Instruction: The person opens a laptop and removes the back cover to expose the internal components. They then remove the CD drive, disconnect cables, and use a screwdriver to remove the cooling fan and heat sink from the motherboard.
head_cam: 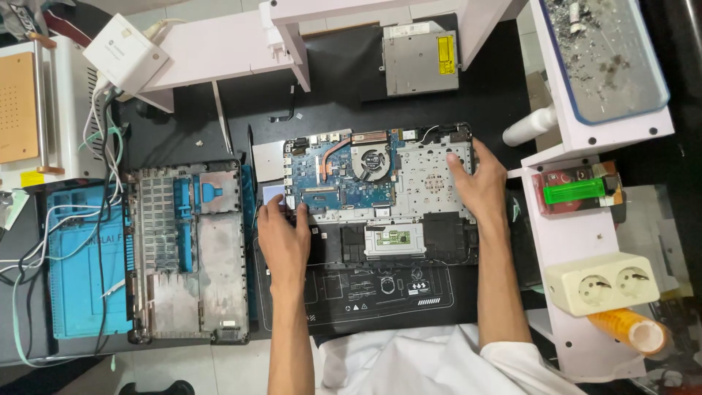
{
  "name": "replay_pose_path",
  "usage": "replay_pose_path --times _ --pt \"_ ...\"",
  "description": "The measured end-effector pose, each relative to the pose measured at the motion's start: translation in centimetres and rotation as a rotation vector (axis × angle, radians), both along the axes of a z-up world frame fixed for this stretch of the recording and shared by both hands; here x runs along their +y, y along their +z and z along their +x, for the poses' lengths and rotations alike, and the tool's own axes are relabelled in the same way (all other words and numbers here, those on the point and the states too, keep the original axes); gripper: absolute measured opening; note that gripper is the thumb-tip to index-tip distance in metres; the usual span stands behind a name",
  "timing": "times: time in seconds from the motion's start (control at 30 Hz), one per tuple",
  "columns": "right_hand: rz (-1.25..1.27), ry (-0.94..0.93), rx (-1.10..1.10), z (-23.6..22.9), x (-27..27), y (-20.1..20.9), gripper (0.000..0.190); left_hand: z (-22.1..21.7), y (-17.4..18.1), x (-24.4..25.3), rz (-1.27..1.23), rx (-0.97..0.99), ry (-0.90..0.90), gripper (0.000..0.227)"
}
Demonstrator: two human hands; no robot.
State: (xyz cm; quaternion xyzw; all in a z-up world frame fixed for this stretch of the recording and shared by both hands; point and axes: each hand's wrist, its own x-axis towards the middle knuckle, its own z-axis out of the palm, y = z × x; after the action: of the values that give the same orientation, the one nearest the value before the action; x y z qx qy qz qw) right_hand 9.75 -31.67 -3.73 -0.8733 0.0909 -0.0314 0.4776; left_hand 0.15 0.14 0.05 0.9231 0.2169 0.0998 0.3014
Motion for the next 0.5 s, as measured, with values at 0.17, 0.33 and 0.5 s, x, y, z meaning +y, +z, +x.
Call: replay_pose_path --times 0.17,0.33,0.5 --pt "-0.254 0.05 -0.083 0.1 -0.1 0.6 0.044 0.0 -0.8 0.1 0.061 0.012 0.004 0.039" --pt "-0.287 0.037 -0.012 0.1 -0.1 0.5 0.05 0.4 -1.3 0.3 0.015 0.065 0.054 0.039" --pt "-0.366 0.043 -0.03 0.4 0.3 0.6 0.051 0.4 -2.5 0.9 -0.024 0.004 0.079 0.04"
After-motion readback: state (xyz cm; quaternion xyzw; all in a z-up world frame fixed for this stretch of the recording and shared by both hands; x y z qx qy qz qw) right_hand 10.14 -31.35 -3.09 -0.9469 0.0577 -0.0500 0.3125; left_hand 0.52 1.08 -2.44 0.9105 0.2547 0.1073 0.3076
